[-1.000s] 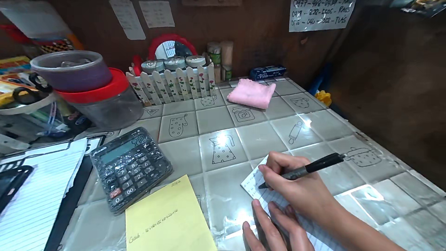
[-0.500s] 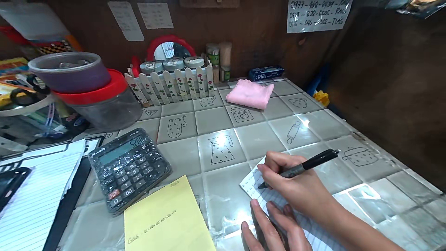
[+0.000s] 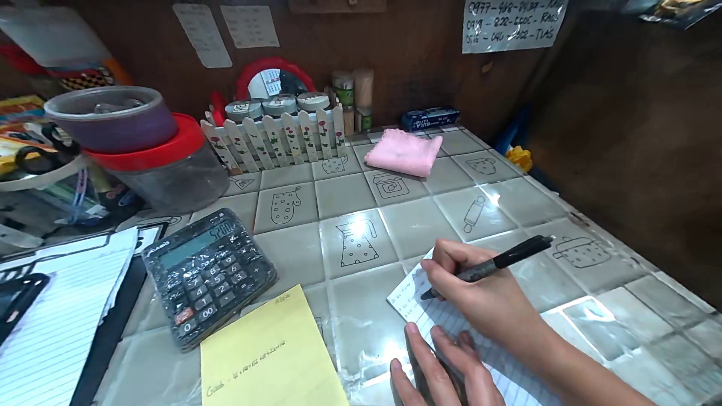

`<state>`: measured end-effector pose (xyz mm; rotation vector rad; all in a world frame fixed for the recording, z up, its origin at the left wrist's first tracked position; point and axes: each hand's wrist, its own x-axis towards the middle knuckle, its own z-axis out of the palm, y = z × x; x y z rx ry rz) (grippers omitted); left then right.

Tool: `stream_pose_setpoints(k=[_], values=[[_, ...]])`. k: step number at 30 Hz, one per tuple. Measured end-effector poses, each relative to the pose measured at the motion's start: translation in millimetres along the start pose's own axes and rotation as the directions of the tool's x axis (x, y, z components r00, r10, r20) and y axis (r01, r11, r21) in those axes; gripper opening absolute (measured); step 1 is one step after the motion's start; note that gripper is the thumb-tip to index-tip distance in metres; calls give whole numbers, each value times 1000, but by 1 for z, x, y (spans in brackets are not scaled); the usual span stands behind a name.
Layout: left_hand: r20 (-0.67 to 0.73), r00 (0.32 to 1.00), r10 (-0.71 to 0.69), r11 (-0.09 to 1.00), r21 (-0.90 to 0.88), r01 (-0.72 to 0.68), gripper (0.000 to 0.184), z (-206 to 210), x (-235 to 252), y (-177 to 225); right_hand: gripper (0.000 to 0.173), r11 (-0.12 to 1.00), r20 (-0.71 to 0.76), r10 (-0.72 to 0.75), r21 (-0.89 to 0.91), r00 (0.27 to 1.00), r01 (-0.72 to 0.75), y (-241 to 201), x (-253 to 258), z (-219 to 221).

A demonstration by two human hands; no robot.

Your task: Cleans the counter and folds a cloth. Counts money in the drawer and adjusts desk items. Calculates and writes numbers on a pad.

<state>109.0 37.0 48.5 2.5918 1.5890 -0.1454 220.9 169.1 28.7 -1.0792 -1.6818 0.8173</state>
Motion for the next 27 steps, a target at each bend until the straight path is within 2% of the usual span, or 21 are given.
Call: stream_pose_setpoints(k=[6,11,27], values=[[-5,1000,-5,1000,12,5,114,0,0,0,25,999,-14,-43,-26,999,43,3,1,-2],[-10,1000,-2,1000,20,2,114,-1,0,0,24,1000,-66,-11,-11,998,10,2,1,-6],[0,1000,-2,1000,25,2,116,-1,-1,0,24,999,-53,-22,-32,998,21,3,1,-5]])
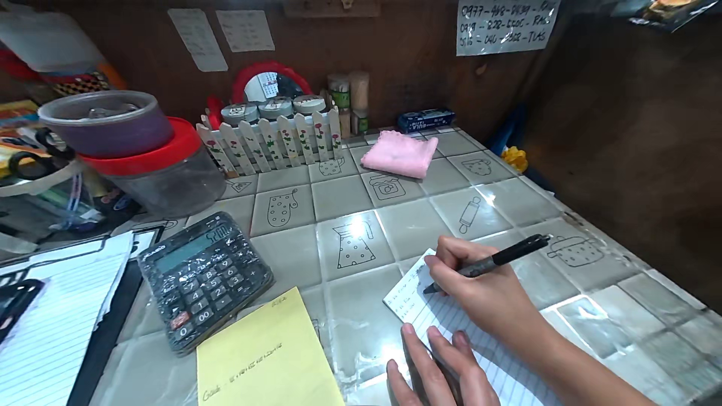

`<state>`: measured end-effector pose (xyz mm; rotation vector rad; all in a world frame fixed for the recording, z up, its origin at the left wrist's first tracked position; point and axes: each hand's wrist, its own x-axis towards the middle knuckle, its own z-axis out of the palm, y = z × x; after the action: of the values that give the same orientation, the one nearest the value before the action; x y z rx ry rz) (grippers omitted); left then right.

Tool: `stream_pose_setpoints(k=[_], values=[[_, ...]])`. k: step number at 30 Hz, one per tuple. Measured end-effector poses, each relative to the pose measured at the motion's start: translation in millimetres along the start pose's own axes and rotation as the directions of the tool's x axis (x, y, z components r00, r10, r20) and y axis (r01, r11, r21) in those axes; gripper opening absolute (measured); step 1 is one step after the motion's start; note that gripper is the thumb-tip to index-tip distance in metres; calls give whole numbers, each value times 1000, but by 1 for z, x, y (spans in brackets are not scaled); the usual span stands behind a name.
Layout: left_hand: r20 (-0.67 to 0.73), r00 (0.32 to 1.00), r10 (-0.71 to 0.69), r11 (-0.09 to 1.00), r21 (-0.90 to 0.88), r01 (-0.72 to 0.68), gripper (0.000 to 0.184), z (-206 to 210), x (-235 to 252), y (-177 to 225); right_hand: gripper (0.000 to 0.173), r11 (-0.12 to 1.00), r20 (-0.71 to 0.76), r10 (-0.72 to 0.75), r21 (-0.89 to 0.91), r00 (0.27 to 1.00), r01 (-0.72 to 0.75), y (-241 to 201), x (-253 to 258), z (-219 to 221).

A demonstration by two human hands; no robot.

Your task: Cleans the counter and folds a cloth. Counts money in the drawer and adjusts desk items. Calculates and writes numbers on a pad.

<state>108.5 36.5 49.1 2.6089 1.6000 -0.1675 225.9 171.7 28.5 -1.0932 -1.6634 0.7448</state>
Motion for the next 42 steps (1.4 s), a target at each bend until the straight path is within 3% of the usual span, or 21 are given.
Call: stream_pose_setpoints(k=[22,28,32,42], values=[[0,1000,8,1000,5,-8,115,-1,0,-1,27,999,8,38,-1,999,-38,-2,3,-2],[-7,999,42,999,29,-42,109,-2,-1,-1,26,994,53,68,81,996,-73,-6,-1,-2],[7,1000,22,1000,-15,-22,103,-2,-1,0,27,986,170,-2,162,985,-26,-7,-13,8],[10,1000,24,1000,-15,-23,105,-2,-1,1,28,989,173,-59,147,983,34,-4,-16,11]])
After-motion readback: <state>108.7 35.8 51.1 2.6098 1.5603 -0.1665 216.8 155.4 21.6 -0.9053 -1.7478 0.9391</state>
